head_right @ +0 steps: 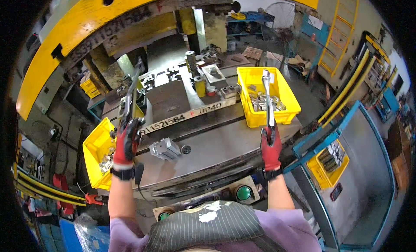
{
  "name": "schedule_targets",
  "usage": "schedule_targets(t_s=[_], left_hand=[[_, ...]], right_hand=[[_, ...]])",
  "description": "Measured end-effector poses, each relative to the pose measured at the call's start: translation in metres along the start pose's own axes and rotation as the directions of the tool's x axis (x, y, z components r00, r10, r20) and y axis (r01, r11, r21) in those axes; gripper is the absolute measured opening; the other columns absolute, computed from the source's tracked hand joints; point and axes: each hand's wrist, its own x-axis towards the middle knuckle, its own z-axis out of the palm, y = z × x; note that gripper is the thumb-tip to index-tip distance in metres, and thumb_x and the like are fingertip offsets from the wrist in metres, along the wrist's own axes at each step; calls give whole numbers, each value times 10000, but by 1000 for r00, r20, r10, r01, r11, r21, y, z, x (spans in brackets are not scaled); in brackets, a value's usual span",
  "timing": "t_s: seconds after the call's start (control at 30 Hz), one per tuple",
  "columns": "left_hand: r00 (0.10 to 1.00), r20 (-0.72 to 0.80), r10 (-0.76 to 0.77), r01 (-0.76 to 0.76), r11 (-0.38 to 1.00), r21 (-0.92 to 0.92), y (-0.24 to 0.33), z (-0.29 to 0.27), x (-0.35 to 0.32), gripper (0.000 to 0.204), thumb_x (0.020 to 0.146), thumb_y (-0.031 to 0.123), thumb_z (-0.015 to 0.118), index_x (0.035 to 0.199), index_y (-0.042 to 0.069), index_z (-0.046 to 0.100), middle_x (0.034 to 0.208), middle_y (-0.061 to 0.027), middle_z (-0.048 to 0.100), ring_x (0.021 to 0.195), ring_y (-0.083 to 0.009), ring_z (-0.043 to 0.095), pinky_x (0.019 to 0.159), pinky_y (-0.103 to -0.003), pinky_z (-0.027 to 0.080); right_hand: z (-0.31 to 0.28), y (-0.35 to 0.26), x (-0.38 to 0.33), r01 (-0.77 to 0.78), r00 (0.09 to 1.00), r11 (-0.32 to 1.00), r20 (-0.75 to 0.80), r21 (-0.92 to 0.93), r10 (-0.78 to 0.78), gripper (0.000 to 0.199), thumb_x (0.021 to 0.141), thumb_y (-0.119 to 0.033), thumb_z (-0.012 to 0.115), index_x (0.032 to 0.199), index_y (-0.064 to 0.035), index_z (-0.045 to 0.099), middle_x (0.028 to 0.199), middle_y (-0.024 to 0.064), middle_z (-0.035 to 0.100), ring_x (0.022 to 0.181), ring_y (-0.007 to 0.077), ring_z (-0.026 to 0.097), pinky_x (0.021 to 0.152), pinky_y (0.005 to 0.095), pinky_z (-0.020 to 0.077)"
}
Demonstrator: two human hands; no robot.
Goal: The person operates a hydraulic press machine in a workshop. They use a pair of long metal tongs to pick up small metal parts from a yellow bin on the left, place them into the press mold, and then use the tongs to retrieve the processed parts and place them into a yellow bin on the right. This cycle is repeated continuously throughout the video.
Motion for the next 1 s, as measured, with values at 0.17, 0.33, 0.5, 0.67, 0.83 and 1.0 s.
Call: schedule_targets(t_s=[0.17,0.33,0.5,0.67,0.83,1.0], left_hand=[[987,-120,-110,105,993,-49,-8,-21,-88,289,858,147,507,1139,97,460,796,-28,582,449,-47,416,383,-194,340],[884,-377,-276,237,960,-146,1,-58,-142,338,860,124,511,1180,67,419,833,-62,585,466,-42,441,403,-198,390],[764,-628,-144,168,986,-23,-10,-94,-185,186,879,156,489,1038,67,522,768,-29,578,470,-38,424,413,-196,372],[773,-595,-218,443,857,261,-112,-179,-232,394,867,156,488,1251,119,409,765,-43,585,503,-69,461,414,-221,395],[723,-672,-161,282,956,74,-91,-157,-226,343,889,160,458,1225,119,405,803,-63,610,454,-67,453,402,-206,405],[757,-586,-290,305,949,-76,-60,-98,-195,304,897,199,455,1183,102,420,792,-47,605,458,-51,437,403,-203,402]], right_hand=[[-6,76,0,-173,985,974,-27,-147,171,372,826,-224,561,1150,-59,483,785,75,575,676,148,532,637,292,438],[2,89,-17,-158,986,985,44,-65,161,331,831,-135,555,1128,-10,480,886,44,597,791,114,535,732,273,434],[5,93,-28,-127,987,975,76,-182,143,403,846,-189,546,1195,-16,443,930,61,589,835,122,536,770,267,425],[13,93,-25,-192,980,976,34,-104,197,387,826,-172,579,1158,-4,472,938,41,585,835,105,525,773,258,418],[11,48,-43,-212,960,972,162,-101,227,381,793,-85,604,1139,13,479,942,20,577,837,87,510,771,246,415],[21,-55,-80,-27,786,994,616,102,-42,411,746,-28,609,1141,-5,501,893,22,610,777,86,548,709,238,441]])
